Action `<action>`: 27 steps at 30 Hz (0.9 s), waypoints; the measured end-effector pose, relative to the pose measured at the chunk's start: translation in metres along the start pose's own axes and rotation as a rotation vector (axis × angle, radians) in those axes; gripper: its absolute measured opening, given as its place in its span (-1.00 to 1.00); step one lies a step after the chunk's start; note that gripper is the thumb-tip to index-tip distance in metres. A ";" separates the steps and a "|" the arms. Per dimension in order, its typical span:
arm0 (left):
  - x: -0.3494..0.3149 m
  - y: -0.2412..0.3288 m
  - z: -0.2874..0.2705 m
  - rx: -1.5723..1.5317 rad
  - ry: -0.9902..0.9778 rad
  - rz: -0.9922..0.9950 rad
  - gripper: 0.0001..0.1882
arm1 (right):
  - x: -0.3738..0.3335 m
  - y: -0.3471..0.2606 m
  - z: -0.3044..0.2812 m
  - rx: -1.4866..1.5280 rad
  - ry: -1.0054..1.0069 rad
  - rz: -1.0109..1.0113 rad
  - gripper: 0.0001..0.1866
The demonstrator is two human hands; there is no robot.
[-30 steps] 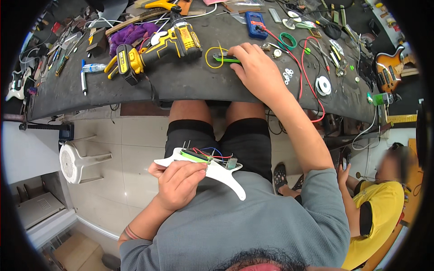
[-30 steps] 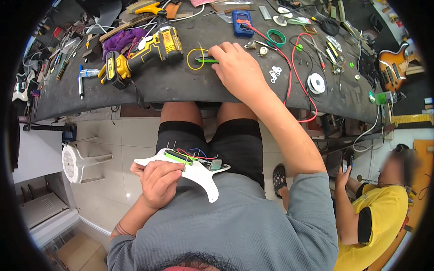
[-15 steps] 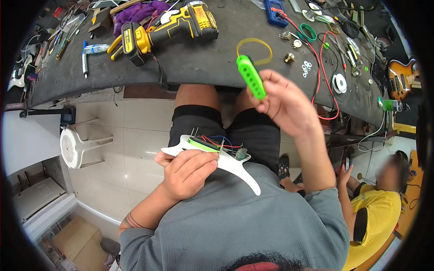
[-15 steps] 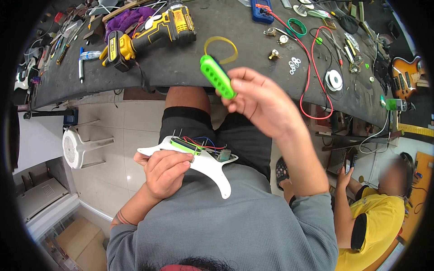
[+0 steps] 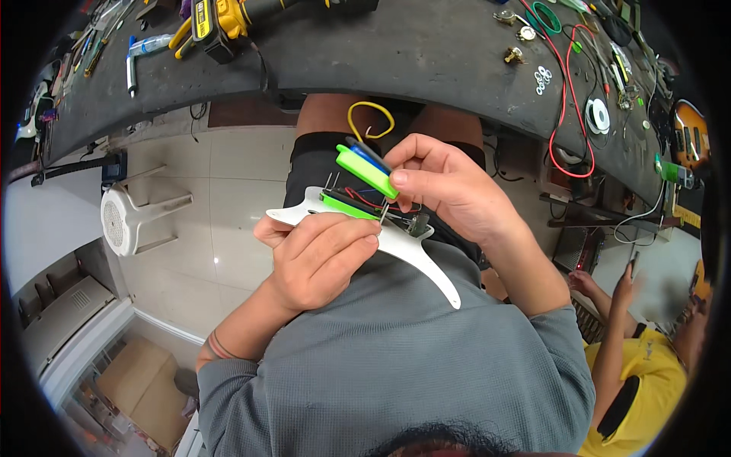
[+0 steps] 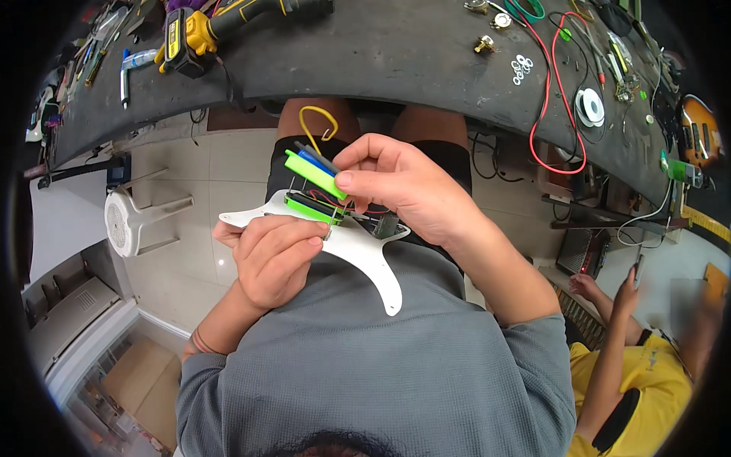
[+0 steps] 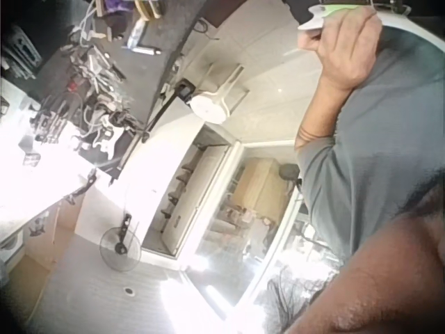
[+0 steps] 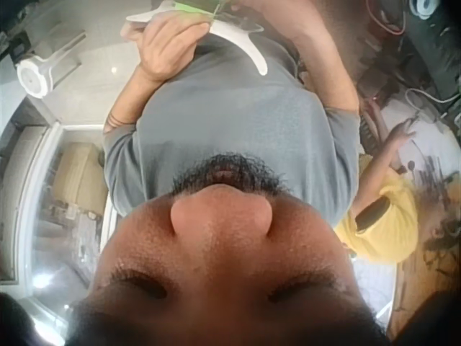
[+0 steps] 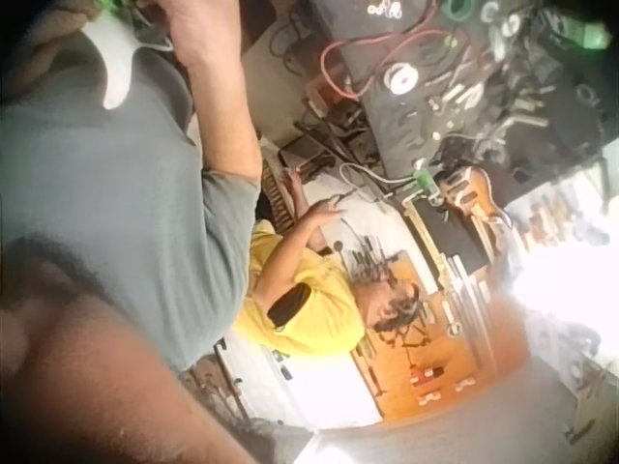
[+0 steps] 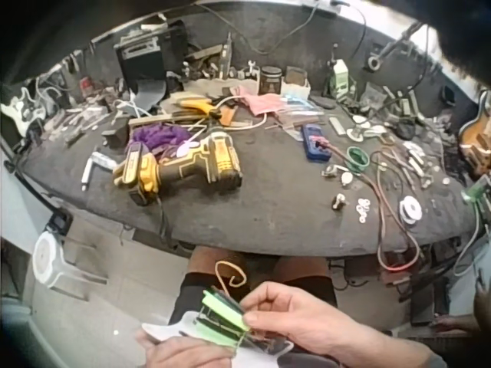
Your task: The person uses a power drill to create holes in a guitar pickguard and then places several pickup components into the slots, checking the fit by hand.
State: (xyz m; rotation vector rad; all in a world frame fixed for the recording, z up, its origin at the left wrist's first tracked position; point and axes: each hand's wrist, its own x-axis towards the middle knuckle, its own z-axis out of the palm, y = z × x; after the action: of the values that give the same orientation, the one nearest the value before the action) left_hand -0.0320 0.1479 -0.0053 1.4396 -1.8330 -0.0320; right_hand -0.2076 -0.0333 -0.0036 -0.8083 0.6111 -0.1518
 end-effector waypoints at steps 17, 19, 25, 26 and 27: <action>-0.001 -0.001 0.006 0.065 0.071 -0.016 -0.81 | 0.004 -0.001 0.011 -0.035 -0.082 0.081 -0.71; 0.000 0.000 0.005 0.067 0.069 -0.016 -0.81 | 0.003 -0.001 0.012 -0.058 -0.104 0.071 -0.74; -0.009 0.001 0.005 0.122 0.125 0.026 -0.74 | 0.002 -0.003 0.014 -0.101 -0.112 0.037 -0.76; -0.013 0.001 0.007 0.147 0.181 0.052 -0.70 | 0.001 -0.003 0.015 -0.100 -0.116 0.038 -0.76; -0.015 -0.002 0.012 0.151 0.179 0.049 -0.70 | 0.000 -0.003 0.016 -0.094 -0.100 0.029 -0.76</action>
State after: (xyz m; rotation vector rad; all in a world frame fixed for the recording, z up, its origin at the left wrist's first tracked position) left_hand -0.0373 0.1545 -0.0227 1.4496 -1.7526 0.2573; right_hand -0.1979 -0.0249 0.0068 -0.8916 0.5385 -0.0558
